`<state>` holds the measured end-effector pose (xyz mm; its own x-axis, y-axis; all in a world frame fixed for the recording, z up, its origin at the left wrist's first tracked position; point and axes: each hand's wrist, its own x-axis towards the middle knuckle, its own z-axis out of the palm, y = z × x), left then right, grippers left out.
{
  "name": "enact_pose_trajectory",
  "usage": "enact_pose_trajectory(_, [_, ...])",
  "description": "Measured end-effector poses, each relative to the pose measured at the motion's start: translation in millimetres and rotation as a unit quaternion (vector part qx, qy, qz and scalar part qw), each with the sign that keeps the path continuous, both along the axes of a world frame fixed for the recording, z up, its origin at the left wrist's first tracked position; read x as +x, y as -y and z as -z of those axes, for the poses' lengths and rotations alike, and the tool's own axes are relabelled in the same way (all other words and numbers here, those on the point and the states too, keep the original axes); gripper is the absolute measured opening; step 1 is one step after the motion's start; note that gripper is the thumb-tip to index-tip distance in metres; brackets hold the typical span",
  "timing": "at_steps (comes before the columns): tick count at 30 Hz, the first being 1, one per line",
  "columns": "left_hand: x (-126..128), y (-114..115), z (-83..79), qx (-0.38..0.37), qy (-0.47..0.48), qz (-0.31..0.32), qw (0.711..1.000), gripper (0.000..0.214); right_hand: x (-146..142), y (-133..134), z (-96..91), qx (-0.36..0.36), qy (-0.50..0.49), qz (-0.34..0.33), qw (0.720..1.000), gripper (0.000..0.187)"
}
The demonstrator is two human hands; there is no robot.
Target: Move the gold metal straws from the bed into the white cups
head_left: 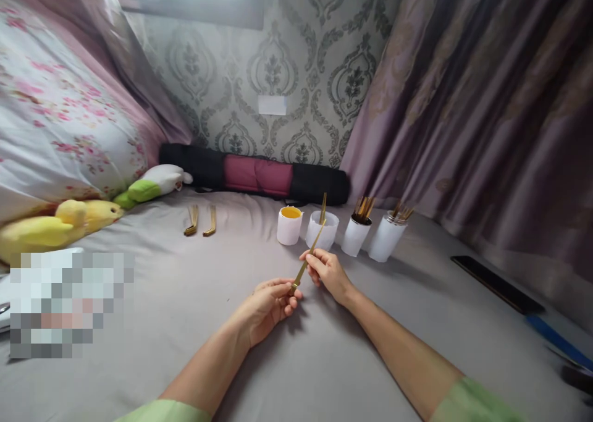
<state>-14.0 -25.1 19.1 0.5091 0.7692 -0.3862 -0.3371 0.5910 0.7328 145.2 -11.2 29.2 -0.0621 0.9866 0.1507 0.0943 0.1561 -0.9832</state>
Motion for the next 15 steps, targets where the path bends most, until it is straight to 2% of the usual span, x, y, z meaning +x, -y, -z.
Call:
enact_pose_trajectory(9, [-1.2, 1.5, -2.3, -0.007, 0.003, -0.003, 1.0, 0.018, 11.8, -8.0, -14.6, -0.007, 0.015, 0.009, 1.0, 0.029])
enact_pose_trajectory(15, [-3.8, 0.3, -0.8, -0.008, 0.012, 0.004, 1.0, 0.018, 17.7, -15.0, -29.8, -0.002, 0.017, 0.055, 0.998, 0.03])
